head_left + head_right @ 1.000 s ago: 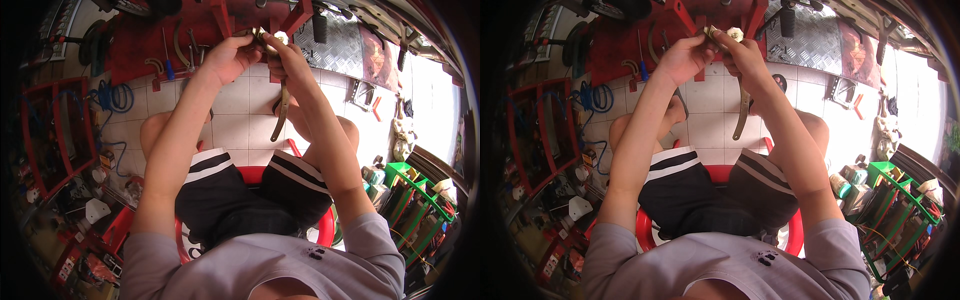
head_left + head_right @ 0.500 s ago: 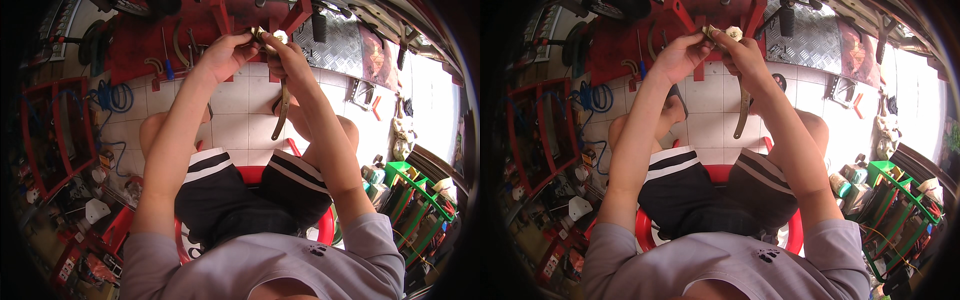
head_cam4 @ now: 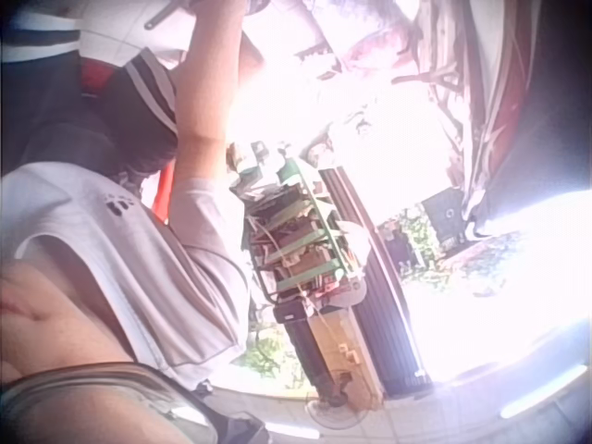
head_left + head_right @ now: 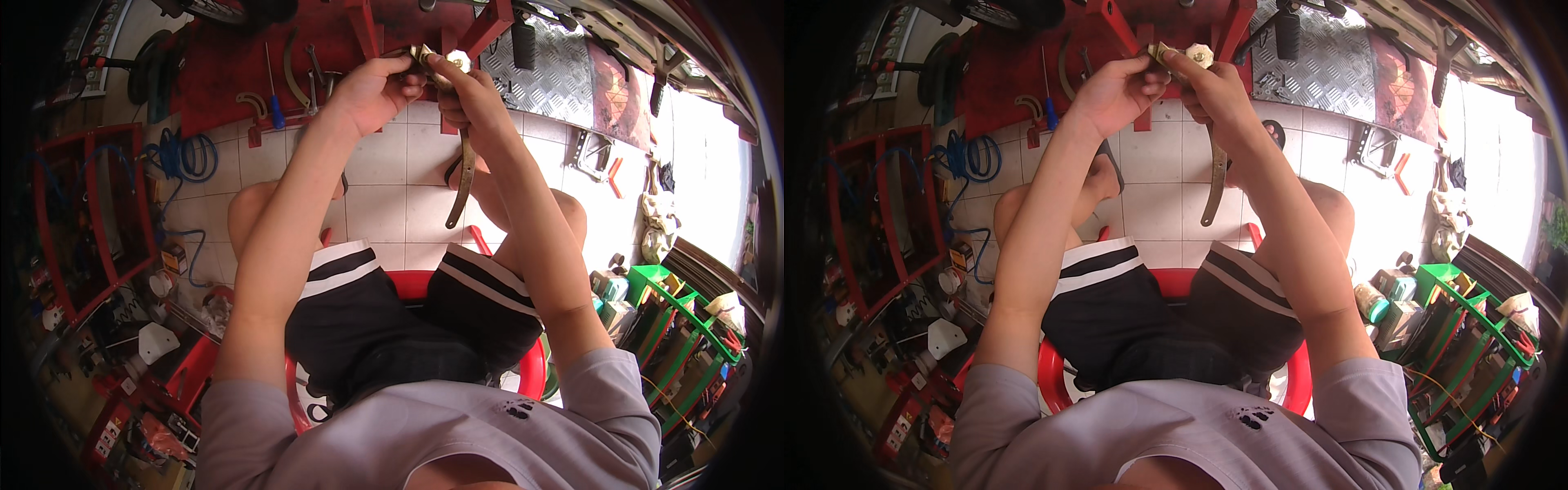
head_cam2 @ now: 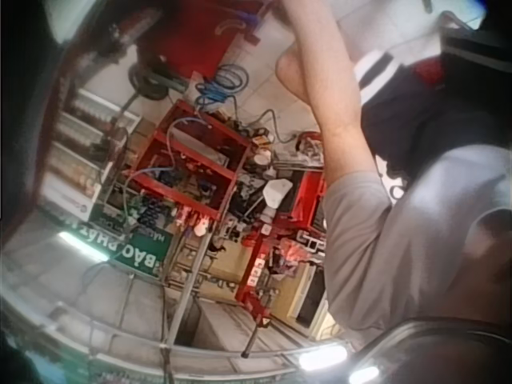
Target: The person sits on a stool and assembles a metal mechanism, likely a bicycle brake assembly. They attach a curved metal arm to a central bracket, insert a bolt, and tighten it using a wrench. The person then attaches a rubber brake pad to the arm and secures it.
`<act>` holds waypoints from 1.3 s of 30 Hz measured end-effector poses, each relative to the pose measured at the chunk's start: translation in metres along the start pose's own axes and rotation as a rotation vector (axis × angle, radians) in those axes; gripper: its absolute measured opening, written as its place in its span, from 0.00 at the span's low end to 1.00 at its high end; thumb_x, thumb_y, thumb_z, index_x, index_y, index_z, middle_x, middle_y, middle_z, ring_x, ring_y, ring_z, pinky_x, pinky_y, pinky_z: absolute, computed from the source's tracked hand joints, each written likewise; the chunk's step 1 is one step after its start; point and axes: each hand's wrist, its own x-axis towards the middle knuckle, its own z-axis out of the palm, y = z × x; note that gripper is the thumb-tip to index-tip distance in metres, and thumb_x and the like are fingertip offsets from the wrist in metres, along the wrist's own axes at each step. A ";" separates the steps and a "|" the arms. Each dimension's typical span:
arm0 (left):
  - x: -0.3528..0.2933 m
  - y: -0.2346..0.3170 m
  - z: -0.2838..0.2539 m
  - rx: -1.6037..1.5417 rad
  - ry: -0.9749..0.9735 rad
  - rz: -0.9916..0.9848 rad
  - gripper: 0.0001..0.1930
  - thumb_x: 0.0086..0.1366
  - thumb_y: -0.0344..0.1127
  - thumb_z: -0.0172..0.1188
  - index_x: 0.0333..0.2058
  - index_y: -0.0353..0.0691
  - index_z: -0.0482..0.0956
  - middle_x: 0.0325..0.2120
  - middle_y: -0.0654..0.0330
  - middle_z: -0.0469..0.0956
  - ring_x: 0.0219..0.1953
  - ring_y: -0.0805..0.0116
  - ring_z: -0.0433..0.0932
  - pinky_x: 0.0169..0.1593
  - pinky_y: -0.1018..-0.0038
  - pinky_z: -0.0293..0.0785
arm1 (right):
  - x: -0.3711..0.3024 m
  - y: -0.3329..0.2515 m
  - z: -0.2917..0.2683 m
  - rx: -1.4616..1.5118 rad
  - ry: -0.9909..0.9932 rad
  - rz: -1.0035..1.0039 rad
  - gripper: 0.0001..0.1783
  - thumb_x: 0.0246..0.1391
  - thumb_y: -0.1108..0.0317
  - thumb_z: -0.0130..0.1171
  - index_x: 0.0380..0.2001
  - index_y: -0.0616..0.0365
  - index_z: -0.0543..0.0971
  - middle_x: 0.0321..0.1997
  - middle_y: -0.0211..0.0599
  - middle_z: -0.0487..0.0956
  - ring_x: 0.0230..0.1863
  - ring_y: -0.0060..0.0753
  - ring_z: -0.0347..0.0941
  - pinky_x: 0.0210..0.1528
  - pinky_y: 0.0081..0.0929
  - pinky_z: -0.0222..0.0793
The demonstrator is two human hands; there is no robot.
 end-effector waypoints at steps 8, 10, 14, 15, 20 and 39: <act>0.000 -0.003 0.005 0.005 0.043 0.007 0.08 0.66 0.28 0.47 0.37 0.34 0.75 0.29 0.62 0.72 0.26 0.74 0.65 0.30 0.78 0.65 | -0.001 -0.001 0.000 0.000 0.010 0.026 0.20 0.55 0.54 0.57 0.15 0.47 0.65 0.11 0.13 0.53 0.12 0.09 0.42 0.14 0.18 0.33; 0.000 -0.004 0.005 0.012 0.071 0.001 0.08 0.66 0.29 0.47 0.38 0.34 0.74 0.29 0.62 0.72 0.27 0.74 0.65 0.30 0.78 0.66 | 0.000 -0.001 0.000 0.009 0.012 0.034 0.20 0.56 0.54 0.57 0.15 0.46 0.64 0.11 0.12 0.53 0.12 0.09 0.42 0.14 0.18 0.33; -0.001 -0.001 -0.003 -0.003 -0.078 -0.034 0.07 0.66 0.29 0.48 0.38 0.35 0.74 0.29 0.63 0.71 0.27 0.74 0.66 0.30 0.78 0.66 | -0.001 -0.001 0.001 0.068 -0.003 0.098 0.22 0.54 0.52 0.57 0.14 0.46 0.63 0.11 0.13 0.53 0.12 0.10 0.42 0.15 0.18 0.34; 0.000 -0.002 -0.004 0.011 -0.049 -0.025 0.07 0.66 0.30 0.47 0.38 0.36 0.73 0.29 0.64 0.71 0.27 0.74 0.65 0.32 0.78 0.66 | -0.001 -0.001 0.000 0.101 -0.010 0.111 0.22 0.53 0.52 0.59 0.14 0.47 0.64 0.11 0.14 0.54 0.12 0.11 0.43 0.15 0.19 0.35; 0.001 -0.005 0.003 -0.022 0.039 -0.002 0.07 0.66 0.29 0.48 0.38 0.35 0.73 0.28 0.63 0.71 0.27 0.74 0.65 0.29 0.78 0.65 | 0.001 0.003 0.000 0.088 -0.007 0.110 0.23 0.55 0.49 0.56 0.14 0.43 0.60 0.10 0.12 0.52 0.11 0.09 0.41 0.14 0.17 0.34; 0.002 -0.009 -0.008 -0.032 -0.101 -0.061 0.07 0.65 0.33 0.50 0.38 0.38 0.73 0.32 0.67 0.71 0.27 0.77 0.63 0.34 0.79 0.63 | -0.005 0.002 -0.004 0.079 -0.024 0.159 0.19 0.51 0.50 0.62 0.19 0.52 0.73 0.12 0.16 0.57 0.12 0.11 0.45 0.15 0.18 0.37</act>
